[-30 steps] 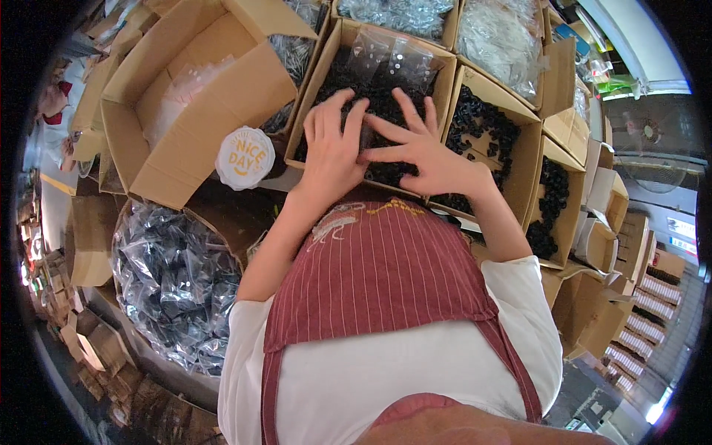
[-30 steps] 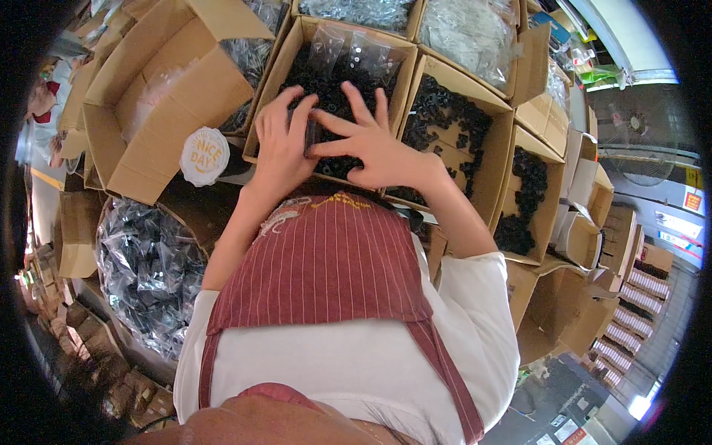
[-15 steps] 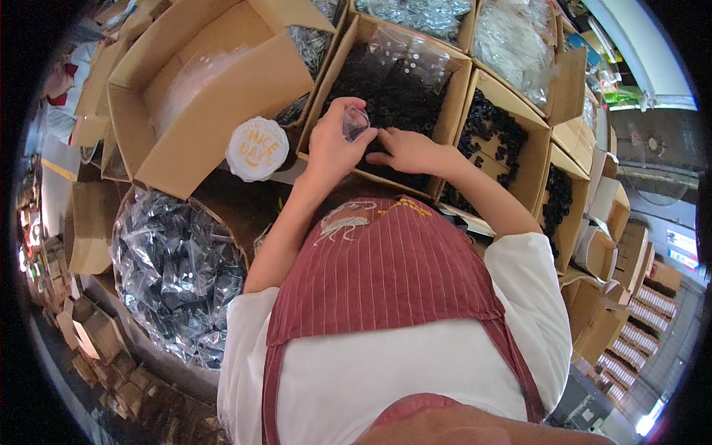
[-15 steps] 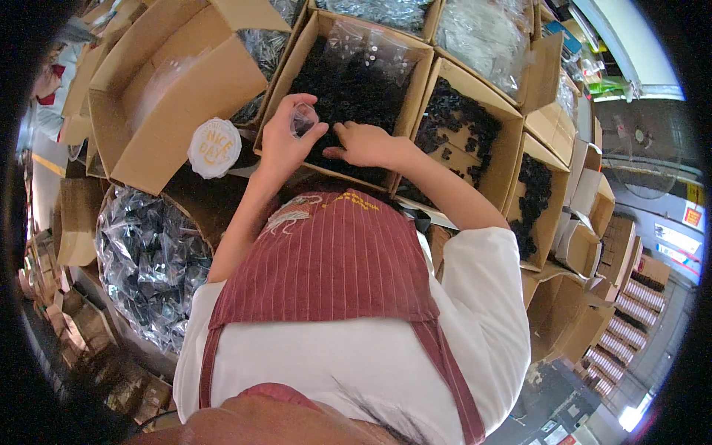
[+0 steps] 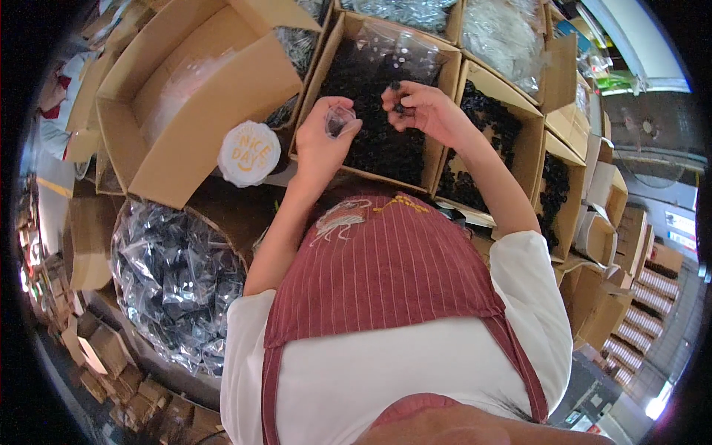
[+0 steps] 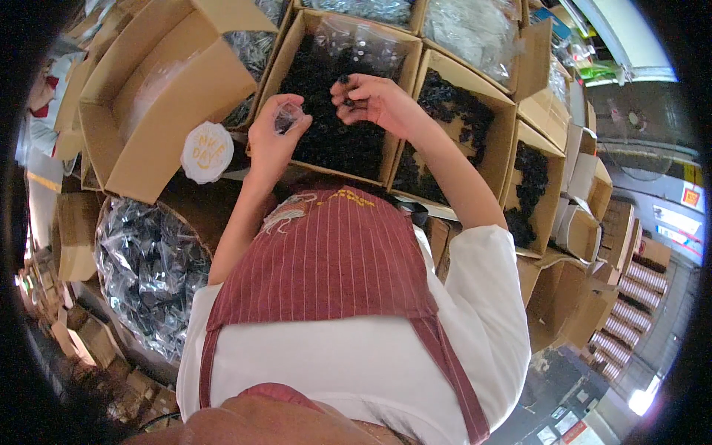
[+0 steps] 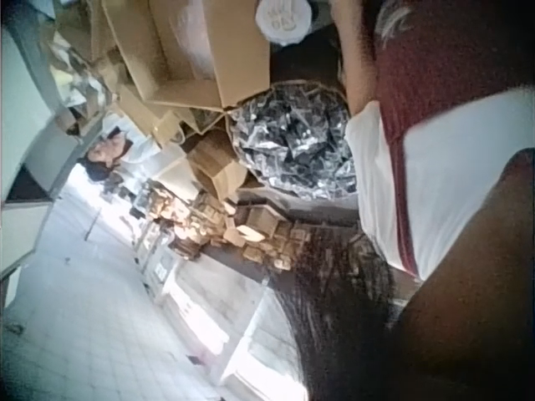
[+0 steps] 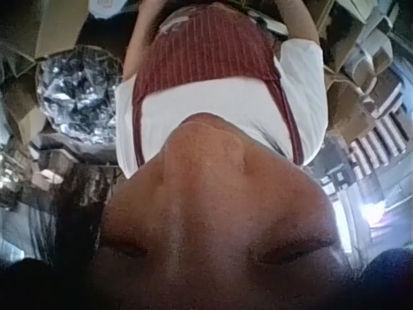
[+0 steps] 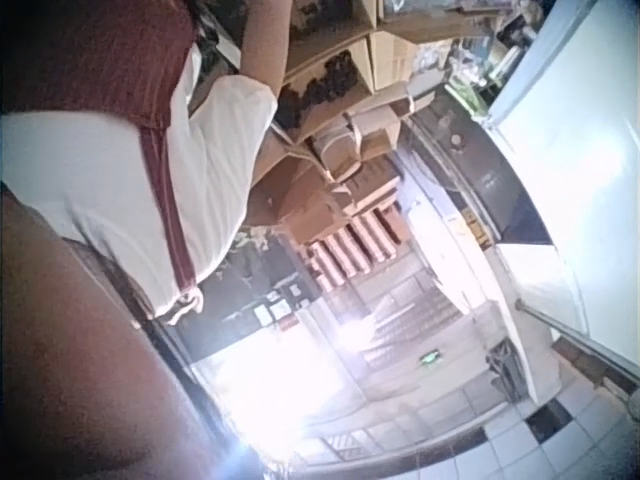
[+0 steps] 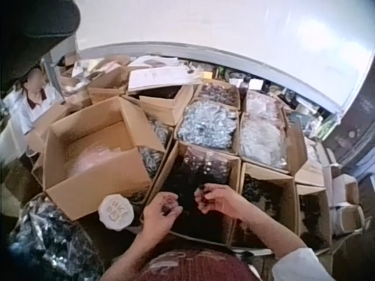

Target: Sorting small black industrial components from a large box into small plastic bags.

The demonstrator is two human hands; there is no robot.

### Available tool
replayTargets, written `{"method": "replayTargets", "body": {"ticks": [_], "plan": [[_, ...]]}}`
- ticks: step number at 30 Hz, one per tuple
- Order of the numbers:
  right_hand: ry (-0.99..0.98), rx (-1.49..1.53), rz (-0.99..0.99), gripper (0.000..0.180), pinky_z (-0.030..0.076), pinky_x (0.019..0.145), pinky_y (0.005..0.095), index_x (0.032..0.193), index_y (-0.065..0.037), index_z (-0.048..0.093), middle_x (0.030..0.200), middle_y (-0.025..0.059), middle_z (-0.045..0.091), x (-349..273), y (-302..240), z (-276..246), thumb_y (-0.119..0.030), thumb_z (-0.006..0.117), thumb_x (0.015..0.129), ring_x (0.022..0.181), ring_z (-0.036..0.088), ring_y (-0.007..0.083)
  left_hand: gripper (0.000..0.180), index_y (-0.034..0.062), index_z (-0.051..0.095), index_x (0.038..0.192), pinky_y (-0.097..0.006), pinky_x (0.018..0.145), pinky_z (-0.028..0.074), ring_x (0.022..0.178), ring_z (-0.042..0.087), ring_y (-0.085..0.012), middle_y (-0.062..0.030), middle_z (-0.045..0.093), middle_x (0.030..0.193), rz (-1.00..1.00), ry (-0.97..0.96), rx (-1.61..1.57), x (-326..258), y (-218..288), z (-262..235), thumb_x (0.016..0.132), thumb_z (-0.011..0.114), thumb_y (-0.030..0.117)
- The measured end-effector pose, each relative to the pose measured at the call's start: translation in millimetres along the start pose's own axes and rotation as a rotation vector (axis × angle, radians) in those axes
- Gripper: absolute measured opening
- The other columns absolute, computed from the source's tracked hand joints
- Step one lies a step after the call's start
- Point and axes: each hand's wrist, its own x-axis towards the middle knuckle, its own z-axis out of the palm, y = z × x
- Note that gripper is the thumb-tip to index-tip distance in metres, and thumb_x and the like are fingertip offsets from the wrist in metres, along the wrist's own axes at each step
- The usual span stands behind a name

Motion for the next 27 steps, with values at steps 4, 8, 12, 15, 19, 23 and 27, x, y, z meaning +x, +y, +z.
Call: {"method": "replayTargets", "body": {"ticks": [4, 8, 12, 15, 19, 23, 27], "plan": [[-0.154, 0.254, -0.145, 0.05, 0.042, 0.113, 0.0438, 0.131, 0.01, 0.053, 0.13, 0.0211, 0.058, -1.0, 1.8, -7.4, -0.015, 0.057, 0.087, 0.125, 0.055, 0.0321, 0.03, 0.0052, 0.064, 0.112, -0.026, 0.077, 0.049, 0.08, 0.059, -0.0084, -0.0009, 0.064, 0.087, -0.015, -0.017, 0.045, -0.5, 0.8, -0.8, 0.085, 0.074, 0.004], [-0.155, 0.414, -0.182, 0.058, 0.036, 0.119, 0.0451, 0.134, 0.014, 0.049, 0.135, 0.0243, 0.055, -4.0, -1.9, 5.5, -0.031, 0.054, 0.098, 0.132, 0.05, 0.0348, 0.032, 0.0047, 0.062, 0.112, -0.029, 0.077, 0.052, 0.081, 0.065, -0.0133, -0.0058, 0.067, 0.087, 0.002, -0.004, 0.041, -0.6, -0.8, 2.2, 0.082, 0.075, 0.002], [-0.119, 0.43, -0.14, 0.069, 0.034, 0.12, 0.0461, 0.14, 0.015, 0.041, 0.139, 0.0271, 0.05, -8.9, -8.3, 20.7, -0.044, 0.043, 0.104, 0.136, 0.045, 0.0374, 0.035, 0.0051, 0.062, 0.114, -0.032, 0.078, 0.053, 0.081, 0.068, -0.0183, -0.0082, 0.069, 0.088, 0.017, -0.013, 0.153, -1.0, 2.2, 3.9, 0.081, 0.075, 0.003], [-0.104, 0.49, -0.096, 0.066, 0.034, 0.119, 0.0472, 0.139, 0.014, 0.043, 0.136, 0.0262, 0.051, -12.4, -14.6, 33.5, -0.042, 0.044, 0.104, 0.135, 0.046, 0.0369, 0.039, 0.005, 0.061, 0.115, -0.035, 0.079, 0.054, 0.085, 0.07, -0.027, -0.0121, 0.07, 0.09, 0.061, -0.052, 0.205, -0.1, -2.0, 6.4, 0.079, 0.076, 0.004], [-0.09, 0.522, -0.104, 0.057, 0.038, 0.116, 0.047, 0.133, 0.01, 0.052, 0.129, 0.0222, 0.056, -14.7, -14.5, 48.9, -0.04, 0.044, 0.105, 0.129, 0.051, 0.035, 0.047, 0.003, 0.059, 0.116, -0.04, 0.078, 0.054, 0.09, 0.07, -0.0349, -0.0179, 0.071, 0.094, 0.009, -0.193, 0.257, 3.1, 5.3, 11.8, 0.075, 0.079, 0.01], [-0.019, 0.309, -0.307, 0.039, 0.04, 0.107, 0.042, 0.115, 0.002, 0.061, 0.117, 0.0133, 0.062, -13.5, -7.1, 66.7, -0.032, 0.043, 0.106, 0.115, 0.057, 0.027, 0.043, 0.0028, 0.061, 0.111, -0.036, 0.08, 0.052, 0.09, 0.068, -0.0234, -0.0115, 0.07, 0.097, -0.053, -0.254, 0.183, 3.6, 12.9, 22.3, 0.077, 0.082, 0.017], [0.058, 0.18, -0.406, 0.031, 0.043, 0.097, 0.0328, 0.107, 0.0, 0.064, 0.106, 0.0076, 0.065, -13.1, -3.0, 76.1, -0.025, 0.047, 0.105, 0.106, 0.058, 0.0171, 0.04, 0.002, 0.061, 0.11, -0.034, 0.088, 0.05, 0.1, 0.066, -0.0191, -0.01, 0.07, 0.108, -0.06, -0.227, 0.038, 2.8, 8.2, 30.7, 0.077, 0.082, 0.012]]}}
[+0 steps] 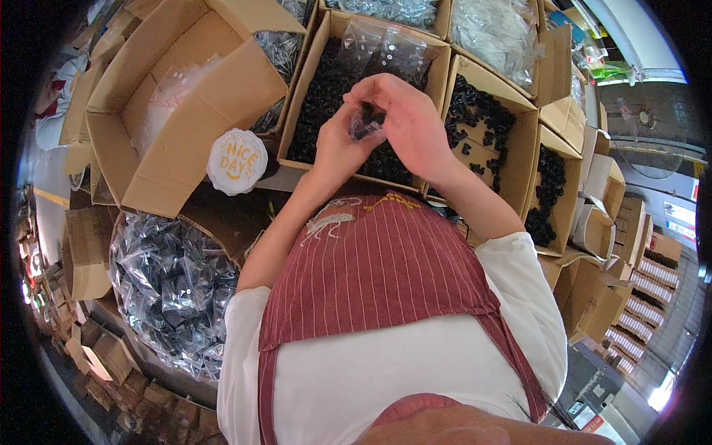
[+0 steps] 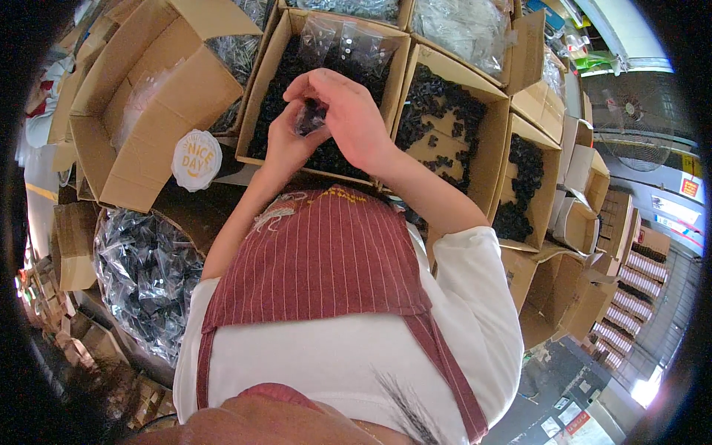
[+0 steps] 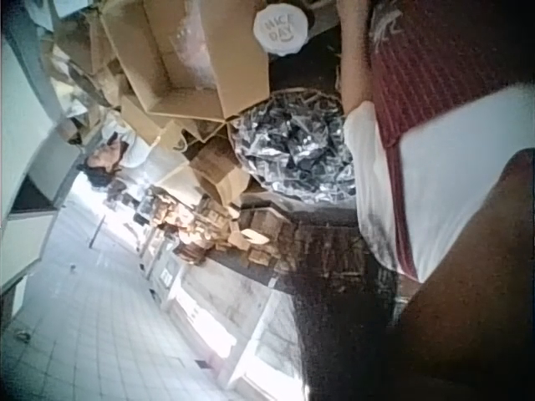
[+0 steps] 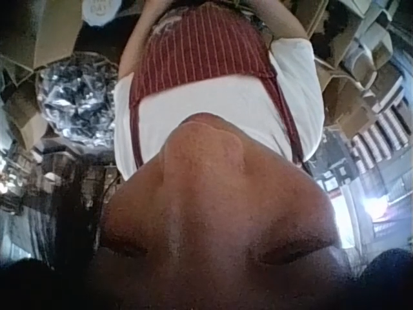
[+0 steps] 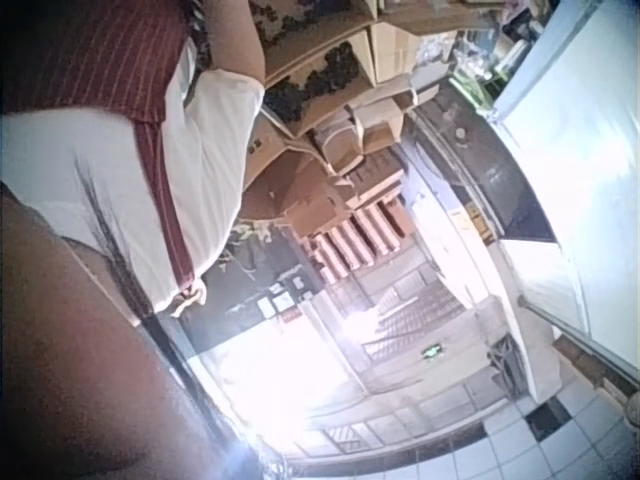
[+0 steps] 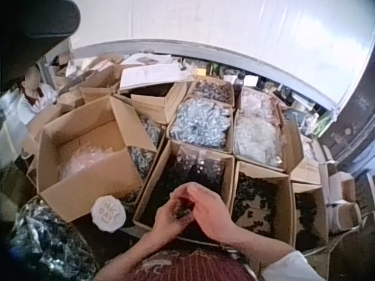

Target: Sorting small black industrial components from a large box into small plastic bags.

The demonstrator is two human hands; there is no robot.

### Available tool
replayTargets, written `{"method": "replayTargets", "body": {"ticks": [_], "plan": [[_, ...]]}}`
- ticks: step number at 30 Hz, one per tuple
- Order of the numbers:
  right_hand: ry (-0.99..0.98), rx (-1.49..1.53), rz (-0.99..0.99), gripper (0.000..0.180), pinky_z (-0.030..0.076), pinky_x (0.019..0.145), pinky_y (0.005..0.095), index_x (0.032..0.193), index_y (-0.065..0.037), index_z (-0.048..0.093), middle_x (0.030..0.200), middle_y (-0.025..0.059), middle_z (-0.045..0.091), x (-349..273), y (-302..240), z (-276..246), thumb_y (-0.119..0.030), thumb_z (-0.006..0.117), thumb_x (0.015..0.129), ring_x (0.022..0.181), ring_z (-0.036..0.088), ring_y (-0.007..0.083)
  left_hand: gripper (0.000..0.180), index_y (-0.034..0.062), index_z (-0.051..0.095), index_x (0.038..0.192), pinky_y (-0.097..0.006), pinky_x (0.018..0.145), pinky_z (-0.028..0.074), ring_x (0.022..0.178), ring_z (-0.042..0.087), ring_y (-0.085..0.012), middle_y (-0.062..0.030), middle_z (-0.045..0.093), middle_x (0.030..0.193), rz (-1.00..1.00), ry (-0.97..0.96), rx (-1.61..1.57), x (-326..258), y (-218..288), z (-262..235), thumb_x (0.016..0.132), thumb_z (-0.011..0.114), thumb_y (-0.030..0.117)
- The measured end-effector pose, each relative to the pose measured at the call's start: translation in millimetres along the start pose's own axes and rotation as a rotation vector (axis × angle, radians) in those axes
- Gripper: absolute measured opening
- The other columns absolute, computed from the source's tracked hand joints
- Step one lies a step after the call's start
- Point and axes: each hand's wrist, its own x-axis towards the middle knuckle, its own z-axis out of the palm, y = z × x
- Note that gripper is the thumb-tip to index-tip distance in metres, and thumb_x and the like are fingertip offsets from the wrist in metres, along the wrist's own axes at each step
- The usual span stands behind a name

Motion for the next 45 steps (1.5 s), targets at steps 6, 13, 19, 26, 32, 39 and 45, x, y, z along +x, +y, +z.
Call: {"method": "replayTargets", "body": {"ticks": [6, 13, 19, 26, 32, 39, 45], "plan": [[0.047, 0.002, -0.141, 0.025, 0.046, 0.096, 0.0325, 0.106, 0.001, 0.064, 0.102, 0.0082, 0.067, -1.9, 1.0, 7.3, -0.019, 0.05, 0.103, 0.103, 0.061, 0.0169, 0.041, 0.0023, 0.06, 0.116, -0.031, 0.094, 0.047, 0.105, 0.063, -0.0163, -0.0089, 0.067, 0.11, 0.074, 0.024, -0.074, -0.8, 2.0, -1.9, 0.079, 0.079, 0.006], [-0.143, -1.593, -0.089, 0.04, 0.051, 0.089, 0.0493, 0.114, 0.002, 0.058, 0.105, 0.0259, 0.063, 31.5, 46.7, -106.7, -0.034, 0.063, 0.095, 0.103, 0.061, 0.0451, 0.047, 0.0047, 0.056, 0.124, -0.029, 0.093, 0.047, 0.104, 0.061, -0.0137, -0.0059, 0.064, 0.112, 0.169, 0.103, -0.215, -1.3, -1.5, -5.7, 0.081, 0.075, -0.001], [-0.5, -1.663, 0.471, 0.044, 0.052, 0.083, 0.0515, 0.116, -0.002, 0.062, 0.104, 0.0261, 0.067, 1.1, 46.5, -63.4, -0.04, 0.061, 0.094, 0.099, 0.065, 0.043, 0.04, 0.0047, 0.058, 0.122, -0.029, 0.092, 0.048, 0.103, 0.061, -0.0128, -0.0058, 0.065, 0.112, 0.108, 0.098, -0.316, -3.2, -4.7, -12.7, 0.085, 0.072, -0.001], [-0.116, -1.274, 0.009, 0.031, 0.055, 0.072, 0.0373, 0.12, -0.005, 0.066, 0.094, 0.0133, 0.072, 6.3, 28.4, -79.6, -0.02, 0.065, 0.093, 0.078, 0.07, 0.0237, 0.035, 0.0042, 0.061, 0.118, -0.027, 0.091, 0.048, 0.099, 0.063, -0.0113, -0.0048, 0.067, 0.105, 0.091, 0.166, -0.407, -1.4, -5.6, -12.7, 0.085, 0.071, -0.003], [0.048, -0.423, 0.412, 0.04, 0.054, 0.072, 0.0307, 0.122, 0.002, 0.063, 0.095, 0.0094, 0.07, 7.4, -2.5, -82.6, -0.032, 0.054, 0.103, 0.08, 0.067, 0.0183, 0.036, 0.0036, 0.061, 0.119, -0.027, 0.089, 0.047, 0.097, 0.062, -0.011, -0.0049, 0.067, 0.105, 0.048, 0.189, -0.449, -1.0, -5.6, -12.6, 0.085, 0.072, -0.002], [-0.015, -0.079, 0.47, 0.07, 0.057, 0.092, 0.0404, 0.135, 0.006, 0.05, 0.114, 0.0176, 0.065, 2.2, -9.0, -69.2, -0.055, 0.032, 0.106, 0.101, 0.066, 0.0268, 0.035, 0.0028, 0.06, 0.12, -0.028, 0.09, 0.047, 0.099, 0.06, -0.0116, -0.0055, 0.066, 0.108, 0.047, 0.215, -0.462, -0.6, -6.2, -12.8, 0.088, 0.071, 0.001], [-0.03, -0.072, 0.457, 0.053, 0.055, 0.099, 0.0437, 0.137, 0.007, 0.049, 0.119, 0.0208, 0.064, -2.8, -12.2, -64.1, -0.035, 0.046, 0.105, 0.106, 0.066, 0.0297, 0.035, 0.0023, 0.06, 0.121, -0.028, 0.091, 0.047, 0.099, 0.06, -0.0119, -0.0056, 0.066, 0.108, 0.055, 0.22, -0.48, -0.1, -9.7, -12.3, 0.088, 0.071, 0.0]]}}
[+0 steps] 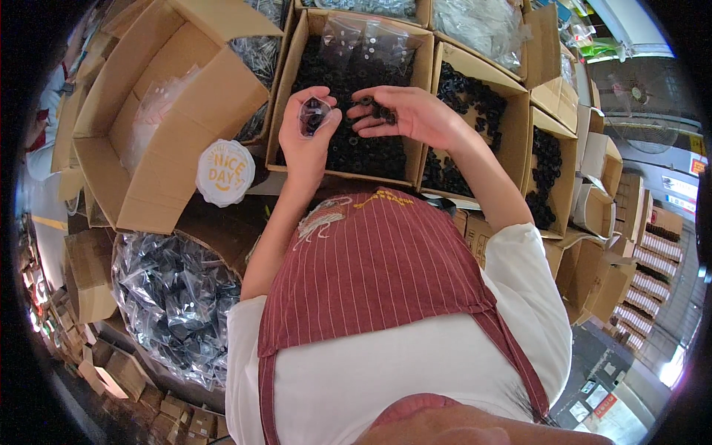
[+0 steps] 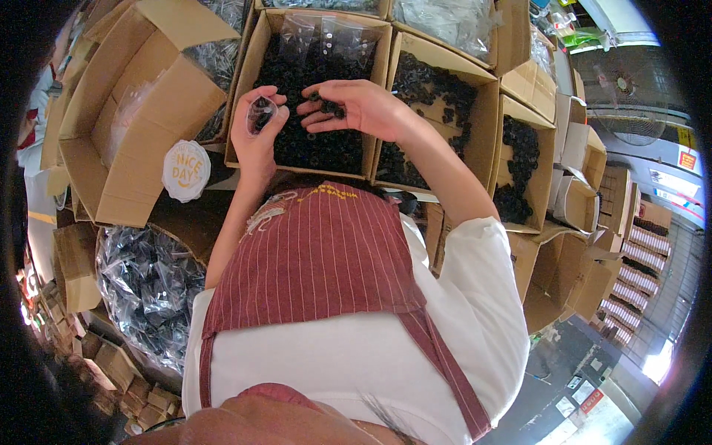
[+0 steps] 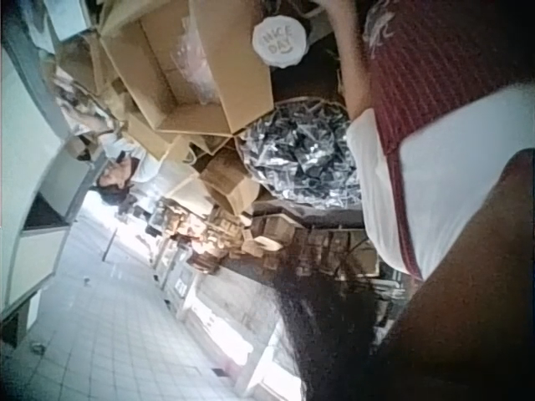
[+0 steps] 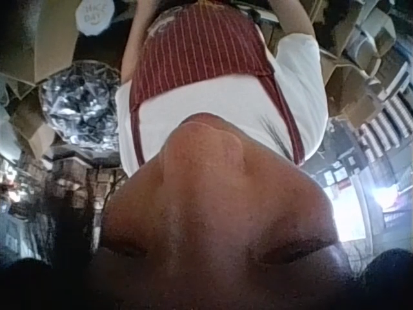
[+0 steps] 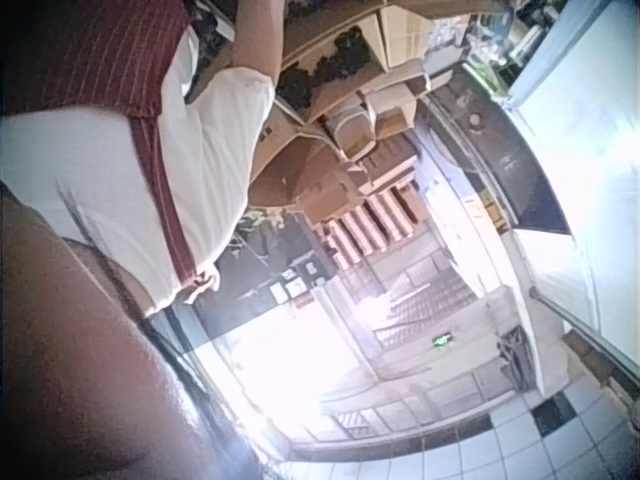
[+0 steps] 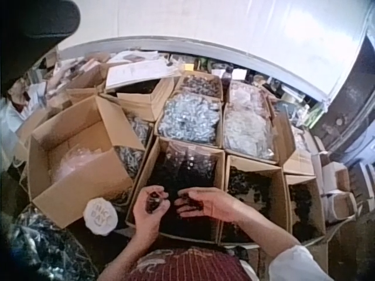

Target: Sorting small black industrial components from a large box into small plastic bags.

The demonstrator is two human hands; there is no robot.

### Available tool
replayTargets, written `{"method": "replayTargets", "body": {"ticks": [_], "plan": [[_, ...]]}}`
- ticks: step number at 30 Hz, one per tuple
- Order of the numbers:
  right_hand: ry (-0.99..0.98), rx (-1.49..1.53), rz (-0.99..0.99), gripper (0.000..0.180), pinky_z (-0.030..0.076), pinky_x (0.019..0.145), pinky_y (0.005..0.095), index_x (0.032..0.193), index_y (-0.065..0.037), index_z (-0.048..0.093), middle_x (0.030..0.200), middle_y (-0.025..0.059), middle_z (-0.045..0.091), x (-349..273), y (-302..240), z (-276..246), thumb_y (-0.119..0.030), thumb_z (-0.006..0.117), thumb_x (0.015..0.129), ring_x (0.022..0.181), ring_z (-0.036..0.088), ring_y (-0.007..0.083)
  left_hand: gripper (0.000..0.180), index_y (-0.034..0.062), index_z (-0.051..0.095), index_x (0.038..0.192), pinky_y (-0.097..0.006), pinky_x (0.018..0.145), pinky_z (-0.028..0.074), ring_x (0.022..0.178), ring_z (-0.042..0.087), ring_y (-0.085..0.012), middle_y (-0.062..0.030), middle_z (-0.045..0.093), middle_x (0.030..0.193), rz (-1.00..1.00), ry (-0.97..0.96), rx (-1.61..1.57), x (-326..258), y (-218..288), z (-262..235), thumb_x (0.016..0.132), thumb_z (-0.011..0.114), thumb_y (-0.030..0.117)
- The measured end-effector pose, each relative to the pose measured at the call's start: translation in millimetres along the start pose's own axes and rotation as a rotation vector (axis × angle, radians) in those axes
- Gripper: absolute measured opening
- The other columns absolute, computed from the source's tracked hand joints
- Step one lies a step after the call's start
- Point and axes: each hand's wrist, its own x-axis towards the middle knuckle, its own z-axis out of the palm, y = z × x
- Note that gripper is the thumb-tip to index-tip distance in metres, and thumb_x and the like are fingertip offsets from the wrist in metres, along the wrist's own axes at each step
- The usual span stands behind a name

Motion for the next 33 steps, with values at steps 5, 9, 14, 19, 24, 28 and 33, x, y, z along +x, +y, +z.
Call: {"method": "replayTargets", "body": {"ticks": [5, 9, 14, 19, 24, 28, 33], "plan": [[-0.034, -0.058, -0.004, 0.048, 0.057, 0.095, 0.0434, 0.143, 0.006, 0.044, 0.12, 0.0234, 0.065, -4.3, -3.1, -2.2, -0.01, 0.055, 0.099, 0.102, 0.068, 0.0295, 0.035, 0.0024, 0.06, 0.12, -0.028, 0.091, 0.046, 0.098, 0.06, -0.0115, -0.0055, 0.066, 0.106, -0.008, -0.003, 0.02, 0.1, 2.0, 1.1, 0.087, 0.071, 0.0], [0.02, -0.27, 0.027, 0.053, 0.059, 0.087, 0.0407, 0.147, 0.003, 0.039, 0.115, 0.0226, 0.068, -7.2, -4.9, -8.3, -0.01, 0.056, 0.098, 0.096, 0.07, 0.0279, 0.036, 0.0027, 0.06, 0.121, -0.027, 0.09, 0.046, 0.098, 0.059, -0.0108, -0.0048, 0.066, 0.107, -0.012, 0.006, 0.024, 1.2, -1.7, 0.9, 0.087, 0.07, -0.001], [0.069, -0.239, -0.05, 0.058, 0.059, 0.069, 0.0349, 0.147, 0.002, 0.038, 0.102, 0.0195, 0.07, -8.6, -18.9, 3.6, -0.018, 0.062, 0.098, 0.08, 0.069, 0.0216, 0.036, 0.0034, 0.06, 0.121, -0.026, 0.089, 0.046, 0.097, 0.058, -0.0099, -0.0036, 0.065, 0.107, -0.001, -0.032, 0.129, 2.3, -5.1, -0.7, 0.087, 0.07, -0.001], [0.083, -0.447, 0.087, 0.054, 0.044, 0.049, 0.0299, 0.144, 0.0, 0.042, 0.083, 0.0107, 0.067, -6.4, -25.5, 2.4, -0.026, 0.06, 0.1, 0.061, 0.059, 0.0138, 0.035, 0.004, 0.06, 0.117, -0.027, 0.087, 0.048, 0.094, 0.061, -0.0106, -0.0042, 0.066, 0.101, -0.008, -0.018, 0.166, 3.2, -2.7, 2.3, 0.085, 0.07, -0.002], [0.114, -0.45, 0.118, 0.056, 0.048, 0.055, 0.032, 0.142, 0.0, 0.044, 0.083, 0.0094, 0.066, -9.3, -30.3, 12.2, -0.041, 0.05, 0.104, 0.066, 0.06, 0.015, 0.035, 0.0044, 0.06, 0.117, -0.027, 0.086, 0.048, 0.092, 0.062, -0.0109, -0.0047, 0.067, 0.101, 0.008, -0.041, 0.224, 2.1, 0.4, 2.4, 0.084, 0.071, -0.001], [-0.029, -0.114, -0.124, 0.059, 0.05, 0.088, 0.038, 0.134, -0.001, 0.053, 0.103, 0.0109, 0.064, -5.0, -27.1, 20.2, -0.051, 0.043, 0.105, 0.095, 0.061, 0.0195, 0.038, 0.004, 0.061, 0.117, -0.027, 0.087, 0.048, 0.093, 0.063, -0.0119, -0.0055, 0.068, 0.101, -0.008, -0.097, 0.281, 2.6, 0.5, 4.3, 0.081, 0.073, 0.001], [-0.091, -0.046, -0.252, 0.059, 0.045, 0.096, 0.0376, 0.133, 0.0, 0.055, 0.11, 0.0069, 0.06, 2.9, -26.4, 44.3, -0.05, 0.04, 0.106, 0.108, 0.056, 0.0185, 0.042, 0.0035, 0.062, 0.116, -0.032, 0.092, 0.048, 0.102, 0.062, -0.0162, -0.0064, 0.066, 0.107, -0.075, -0.362, 0.302, 2.7, 5.5, 4.7, 0.079, 0.081, 0.012]]}}
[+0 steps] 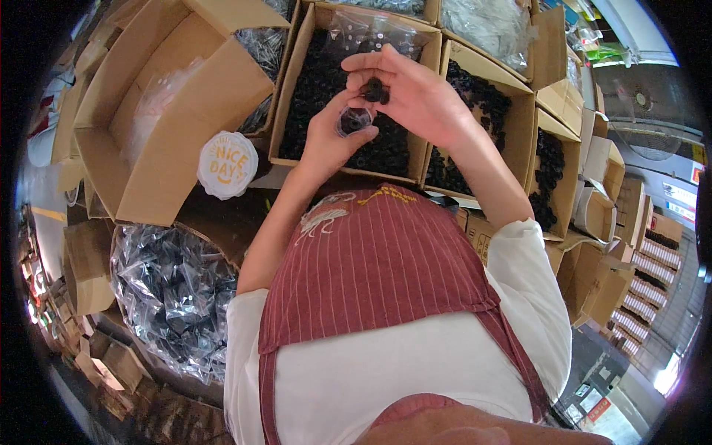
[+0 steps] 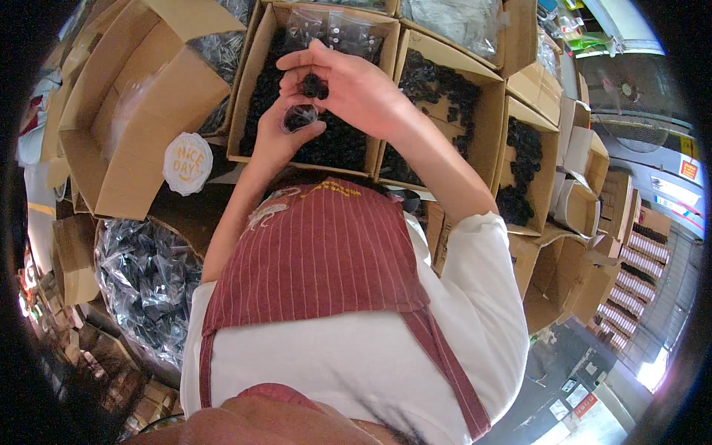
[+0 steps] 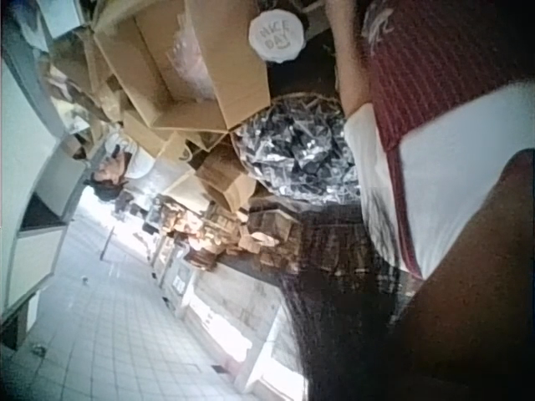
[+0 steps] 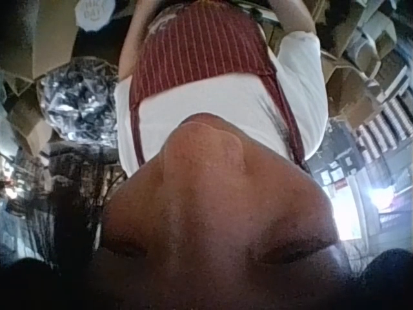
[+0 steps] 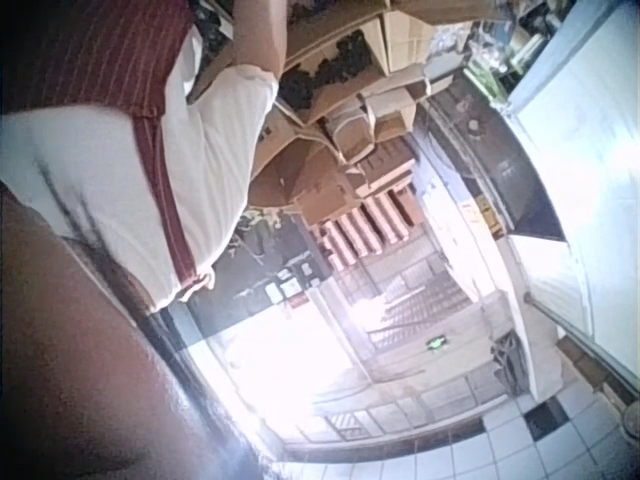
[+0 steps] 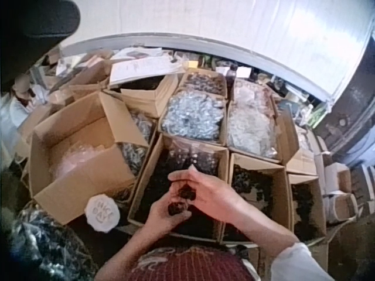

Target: Sorting small black industrial components from a large box into small plastic bags.

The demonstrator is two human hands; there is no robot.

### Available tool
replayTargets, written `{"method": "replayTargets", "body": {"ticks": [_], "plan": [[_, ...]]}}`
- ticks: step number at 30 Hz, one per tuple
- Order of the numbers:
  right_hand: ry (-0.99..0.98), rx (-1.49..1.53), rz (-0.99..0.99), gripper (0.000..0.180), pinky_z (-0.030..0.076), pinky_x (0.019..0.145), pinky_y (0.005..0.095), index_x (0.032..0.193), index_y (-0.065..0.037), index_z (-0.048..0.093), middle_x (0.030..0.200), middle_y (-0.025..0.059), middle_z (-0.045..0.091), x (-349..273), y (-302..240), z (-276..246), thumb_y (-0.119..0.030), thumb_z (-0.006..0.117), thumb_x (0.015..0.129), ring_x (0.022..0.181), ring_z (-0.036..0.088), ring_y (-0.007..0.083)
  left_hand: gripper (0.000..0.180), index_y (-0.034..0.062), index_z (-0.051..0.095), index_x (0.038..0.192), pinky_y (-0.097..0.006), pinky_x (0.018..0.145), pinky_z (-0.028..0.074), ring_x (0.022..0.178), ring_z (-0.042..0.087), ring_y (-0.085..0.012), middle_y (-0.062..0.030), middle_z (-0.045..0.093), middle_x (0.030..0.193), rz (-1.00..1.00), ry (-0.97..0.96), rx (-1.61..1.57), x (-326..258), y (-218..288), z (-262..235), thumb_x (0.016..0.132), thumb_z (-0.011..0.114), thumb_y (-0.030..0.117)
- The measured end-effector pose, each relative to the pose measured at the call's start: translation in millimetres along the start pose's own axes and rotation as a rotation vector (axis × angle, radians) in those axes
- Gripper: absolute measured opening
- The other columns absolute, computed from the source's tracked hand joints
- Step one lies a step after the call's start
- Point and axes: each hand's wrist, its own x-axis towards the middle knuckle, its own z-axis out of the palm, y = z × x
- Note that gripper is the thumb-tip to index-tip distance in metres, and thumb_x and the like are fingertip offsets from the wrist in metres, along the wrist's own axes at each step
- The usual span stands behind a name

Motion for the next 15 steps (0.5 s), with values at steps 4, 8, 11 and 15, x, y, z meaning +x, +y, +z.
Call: {"method": "replayTargets", "body": {"ticks": [4, 8, 11, 15], "plan": [[0.038, -0.126, -0.039, 0.051, 0.045, 0.092, 0.0314, 0.13, 0.0, 0.058, 0.108, 0.0057, 0.063, 4.2, 7.8, 13.8, -0.043, 0.041, 0.107, 0.103, 0.058, 0.015, 0.044, 0.0001, 0.063, 0.116, -0.033, 0.095, 0.047, 0.105, 0.062, -0.0177, -0.0073, 0.067, 0.109, -0.09, -0.045, -0.008, -1.7, 1.3, -3.6, 0.079, 0.083, 0.013], [-0.041, -0.189, -0.186, 0.039, 0.045, 0.087, 0.028, 0.128, -0.002, 0.06, 0.112, 0.0049, 0.065, 4.7, 17.7, 16.1, -0.031, 0.046, 0.106, 0.11, 0.058, 0.0118, 0.046, -0.0003, 0.061, 0.118, -0.033, 0.097, 0.046, 0.108, 0.061, -0.0179, -0.0073, 0.065, 0.114, -0.019, -0.027, -0.17, -1.4, 4.1, -1.9, 0.079, 0.083, 0.013], [0.012, -0.21, -0.149, 0.025, 0.045, 0.096, 0.0332, 0.118, -0.004, 0.065, 0.119, 0.0085, 0.065, -6.9, 3.1, 25.5, -0.015, 0.055, 0.098, 0.119, 0.057, 0.0164, 0.049, 0.0014, 0.058, 0.122, -0.033, 0.101, 0.044, 0.115, 0.058, -0.0174, -0.0071, 0.063, 0.12, 0.029, -0.009, -0.114, -3.2, -1.4, -2.0, 0.08, 0.081, 0.009], [-0.081, -1.35, -0.678, 0.011, 0.031, 0.114, 0.0508, 0.088, -0.013, 0.068, 0.126, 0.0074, 0.063, -6.6, 2.0, -7.1, -0.004, 0.069, 0.08, 0.135, 0.046, 0.0313, 0.049, 0.0039, 0.059, 0.123, -0.034, 0.105, 0.042, 0.117, 0.059, -0.0177, -0.007, 0.064, 0.12, 0.055, -0.063, -0.223, -1.5, 2.3, -5.1, 0.077, 0.077, 0.003]]}}
